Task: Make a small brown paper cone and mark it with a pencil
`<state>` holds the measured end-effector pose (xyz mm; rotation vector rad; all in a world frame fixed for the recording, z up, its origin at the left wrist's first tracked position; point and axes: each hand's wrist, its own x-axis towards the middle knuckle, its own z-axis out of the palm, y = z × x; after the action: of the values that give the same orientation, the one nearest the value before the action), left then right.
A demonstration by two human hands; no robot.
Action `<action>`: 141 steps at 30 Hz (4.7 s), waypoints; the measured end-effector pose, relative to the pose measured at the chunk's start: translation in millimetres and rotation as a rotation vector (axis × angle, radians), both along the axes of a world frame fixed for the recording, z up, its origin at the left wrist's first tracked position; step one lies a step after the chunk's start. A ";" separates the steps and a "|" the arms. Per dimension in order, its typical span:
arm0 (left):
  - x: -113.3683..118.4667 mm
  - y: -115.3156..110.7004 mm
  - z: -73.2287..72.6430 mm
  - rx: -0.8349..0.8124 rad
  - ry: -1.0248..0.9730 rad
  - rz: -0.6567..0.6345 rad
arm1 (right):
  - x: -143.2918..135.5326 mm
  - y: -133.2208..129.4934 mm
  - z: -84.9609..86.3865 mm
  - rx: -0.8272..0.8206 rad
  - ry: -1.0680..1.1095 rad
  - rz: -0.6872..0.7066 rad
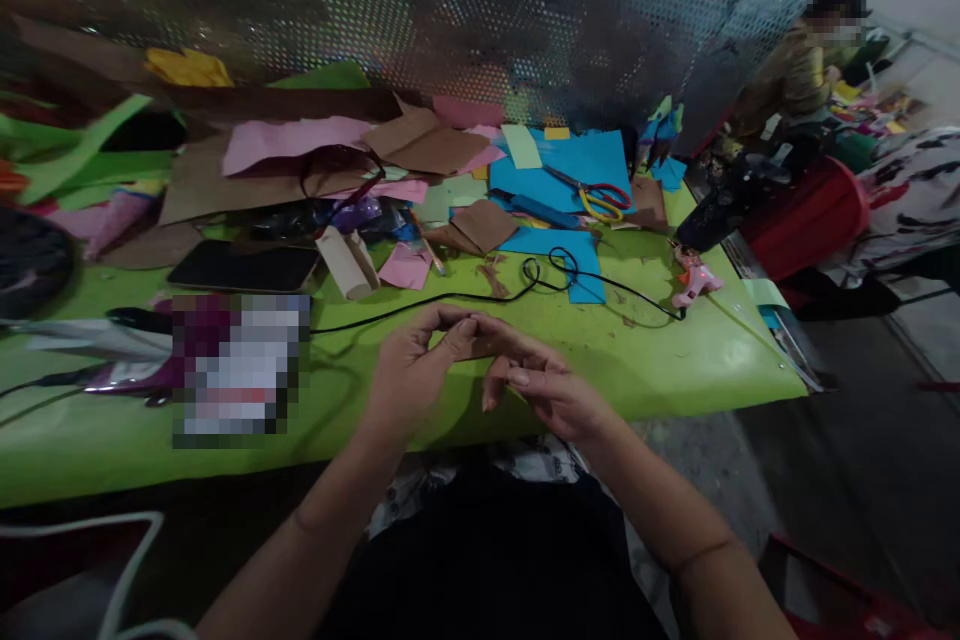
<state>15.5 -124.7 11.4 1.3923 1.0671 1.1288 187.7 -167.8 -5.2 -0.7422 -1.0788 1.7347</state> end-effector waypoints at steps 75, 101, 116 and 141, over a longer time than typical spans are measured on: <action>-65.3 -41.4 -12.7 0.217 0.435 -0.014 | 34.5 19.7 -5.0 0.759 -1.342 -0.332; -35.8 -19.4 -44.9 0.575 0.911 -0.156 | 19.1 18.2 -21.5 0.687 -1.318 -0.274; -46.8 -24.5 -42.5 0.716 0.986 -0.360 | 43.6 19.8 -12.3 0.819 -1.413 -0.168; -86.1 -17.3 -2.0 0.774 0.787 0.542 | -68.1 -42.1 2.9 1.156 -0.870 0.782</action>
<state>-70.6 -142.0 9.5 2.3651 1.7349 1.5160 119.6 -209.9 -2.3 -0.2633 -2.8780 0.9094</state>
